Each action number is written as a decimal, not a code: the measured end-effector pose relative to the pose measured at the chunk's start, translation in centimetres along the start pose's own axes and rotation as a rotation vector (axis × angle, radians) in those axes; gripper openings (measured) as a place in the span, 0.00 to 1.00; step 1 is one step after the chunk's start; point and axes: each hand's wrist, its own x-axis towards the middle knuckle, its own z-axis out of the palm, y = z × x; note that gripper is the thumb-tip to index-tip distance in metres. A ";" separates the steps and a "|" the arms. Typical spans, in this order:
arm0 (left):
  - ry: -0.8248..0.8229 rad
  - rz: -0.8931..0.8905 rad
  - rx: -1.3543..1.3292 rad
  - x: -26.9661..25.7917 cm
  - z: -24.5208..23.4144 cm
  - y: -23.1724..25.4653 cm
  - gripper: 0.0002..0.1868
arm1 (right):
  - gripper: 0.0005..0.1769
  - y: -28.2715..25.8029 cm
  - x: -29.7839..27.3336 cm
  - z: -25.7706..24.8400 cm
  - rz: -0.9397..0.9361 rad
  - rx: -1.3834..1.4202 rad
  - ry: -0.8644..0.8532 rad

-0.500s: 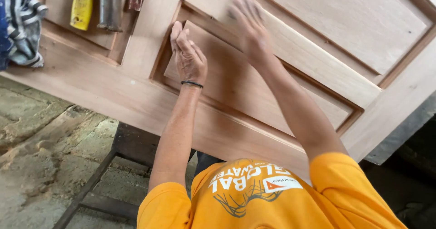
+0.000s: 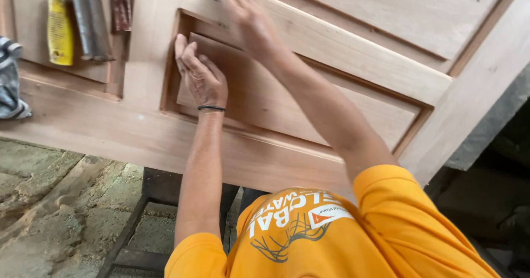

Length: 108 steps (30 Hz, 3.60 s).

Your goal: The person smooths the surface of a wooden door using a sanding block. They move the sanding block across the flat panels and along the raised edges of the door frame.

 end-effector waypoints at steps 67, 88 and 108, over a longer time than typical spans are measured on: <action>-0.008 -0.043 0.143 0.7 0.2 0.6 0.12 | 0.15 0.8 -2.1 -8.2 0.137 0.312 -0.038; -0.024 -0.076 0.224 0.0 0.7 0.7 0.14 | 0.16 7.9 -23.6 -16.5 0.612 0.480 0.370; 0.167 -0.125 -0.139 -0.8 0.7 -0.9 0.05 | 0.19 1.4 -13.3 -8.6 -0.338 -0.167 -0.201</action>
